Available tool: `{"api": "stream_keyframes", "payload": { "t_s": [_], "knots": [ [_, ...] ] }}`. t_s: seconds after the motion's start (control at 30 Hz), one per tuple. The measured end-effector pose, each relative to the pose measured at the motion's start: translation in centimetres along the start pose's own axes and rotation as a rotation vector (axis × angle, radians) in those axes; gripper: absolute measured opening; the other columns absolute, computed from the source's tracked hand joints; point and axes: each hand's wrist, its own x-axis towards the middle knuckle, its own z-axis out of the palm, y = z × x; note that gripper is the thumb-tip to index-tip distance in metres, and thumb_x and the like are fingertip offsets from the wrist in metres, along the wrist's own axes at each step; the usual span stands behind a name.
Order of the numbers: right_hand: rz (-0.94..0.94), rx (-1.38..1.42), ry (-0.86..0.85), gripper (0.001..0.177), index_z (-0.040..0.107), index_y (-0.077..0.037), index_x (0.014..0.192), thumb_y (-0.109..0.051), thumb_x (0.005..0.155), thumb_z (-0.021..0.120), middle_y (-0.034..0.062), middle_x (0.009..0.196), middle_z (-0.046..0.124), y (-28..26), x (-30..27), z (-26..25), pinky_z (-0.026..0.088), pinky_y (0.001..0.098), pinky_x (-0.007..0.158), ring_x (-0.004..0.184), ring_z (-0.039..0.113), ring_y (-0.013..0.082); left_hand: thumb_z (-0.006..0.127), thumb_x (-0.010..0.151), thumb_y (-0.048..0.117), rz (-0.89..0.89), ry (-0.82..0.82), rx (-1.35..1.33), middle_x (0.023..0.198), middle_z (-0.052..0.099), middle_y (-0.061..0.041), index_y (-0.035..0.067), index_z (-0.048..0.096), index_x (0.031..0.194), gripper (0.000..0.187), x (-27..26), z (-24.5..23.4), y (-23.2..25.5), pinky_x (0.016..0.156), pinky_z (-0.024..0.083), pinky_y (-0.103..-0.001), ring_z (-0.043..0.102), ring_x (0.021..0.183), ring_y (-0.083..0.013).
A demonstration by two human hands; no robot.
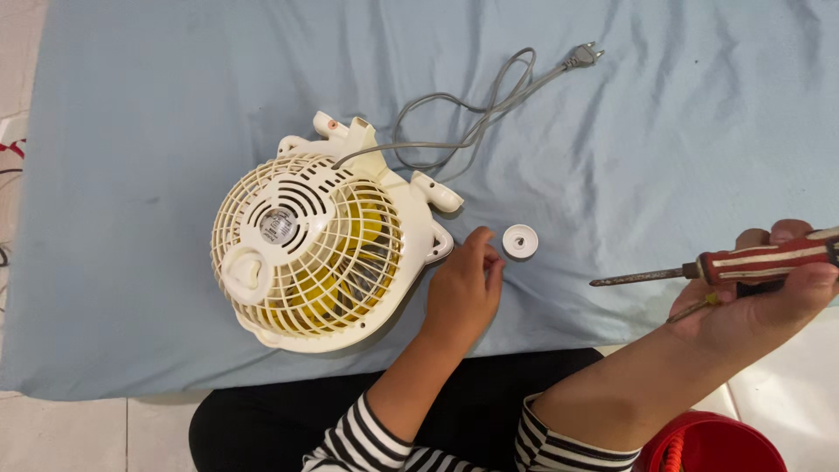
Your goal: The person uses a screwdriver to remove screws from the base and cage of a small electric fan. They loosen multiple screws around the fan's perimeter and remove a central cap, then continue unscrewing additional fasteners on the base.
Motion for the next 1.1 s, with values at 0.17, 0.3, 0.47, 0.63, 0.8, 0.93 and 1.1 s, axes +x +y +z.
{"api": "stream_keyframes", "payload": {
  "t_s": [0.17,0.3,0.47,0.63,0.8,0.93,1.1],
  "knots": [
    [0.01,0.037,-0.025,0.053,0.053,-0.006,0.131,-0.045,0.105,0.077,0.0038,0.1,0.055,0.7,0.1,-0.1,0.035,0.0211,0.049,0.062,0.044,0.0056,0.071,0.096,0.008,0.062,0.056,-0.084,0.097,0.072,-0.007,0.004,0.049,0.126,0.038,1.0,-0.1,-0.6,0.069,0.058,-0.035,0.074,0.085,-0.0228],
    [0.029,0.07,-0.031,0.065,0.045,-0.009,0.152,-0.043,0.107,0.078,0.004,0.101,0.055,0.8,-0.1,-0.5,0.036,0.0213,0.048,0.062,0.045,0.0059,0.071,0.094,0.005,0.175,0.043,-0.037,0.096,0.072,-0.005,0.005,0.049,0.126,0.039,2.3,0.4,-0.5,0.072,0.057,-0.037,0.071,0.086,-0.0238],
    [0.037,0.152,-0.023,0.063,0.042,-0.008,0.156,-0.033,0.11,0.079,0.0085,0.096,0.059,1.5,0.3,-0.8,0.035,0.0239,0.048,0.058,0.05,0.0104,0.072,0.088,0.002,0.231,0.017,0.018,0.096,0.071,-0.003,0.008,0.052,0.125,0.043,3.2,0.7,-0.3,0.079,0.053,-0.039,0.066,0.092,-0.0239],
    [0.05,0.21,-0.054,0.063,0.044,-0.01,0.158,-0.03,0.109,0.078,0.0075,0.095,0.062,1.5,0.3,-1.3,0.036,0.0237,0.048,0.054,0.05,0.0096,0.074,0.084,0.004,0.159,-0.021,0.069,0.092,0.074,0.004,0.011,0.055,0.125,0.045,3.3,0.6,-0.2,0.085,0.046,-0.04,0.063,0.094,-0.0203],
    [0.051,0.197,-0.045,0.062,0.045,-0.01,0.158,-0.031,0.11,0.079,0.0061,0.094,0.061,1.6,0.5,-1.2,0.035,0.0229,0.047,0.053,0.048,0.0082,0.073,0.081,0.003,0.213,-0.016,0.059,0.092,0.074,0.005,0.01,0.056,0.122,0.044,3.3,0.6,-0.3,0.084,0.045,-0.04,0.064,0.093,-0.0195],
    [0.054,0.191,-0.011,0.062,0.043,-0.009,0.158,-0.028,0.111,0.079,0.0078,0.094,0.06,2.2,0.5,-1.4,0.036,0.024,0.047,0.054,0.049,0.0101,0.072,0.082,0.003,0.236,0.008,0.04,0.094,0.073,0.004,0.011,0.057,0.119,0.041,2.8,0.3,0.1,0.082,0.046,-0.04,0.063,0.093,-0.0205],
    [0.063,0.128,0.106,0.058,0.038,-0.008,0.164,-0.016,0.118,0.073,0.0091,0.099,0.057,4.3,1.5,-1.2,0.046,0.0263,0.049,0.063,0.056,0.015,0.073,0.082,0.003,0.263,0.029,-0.03,0.092,0.067,-0.003,0.009,0.057,0.112,0.034,1.2,-1.5,0.4,0.078,0.049,-0.04,0.06,0.087,-0.0242]
  ]
}}
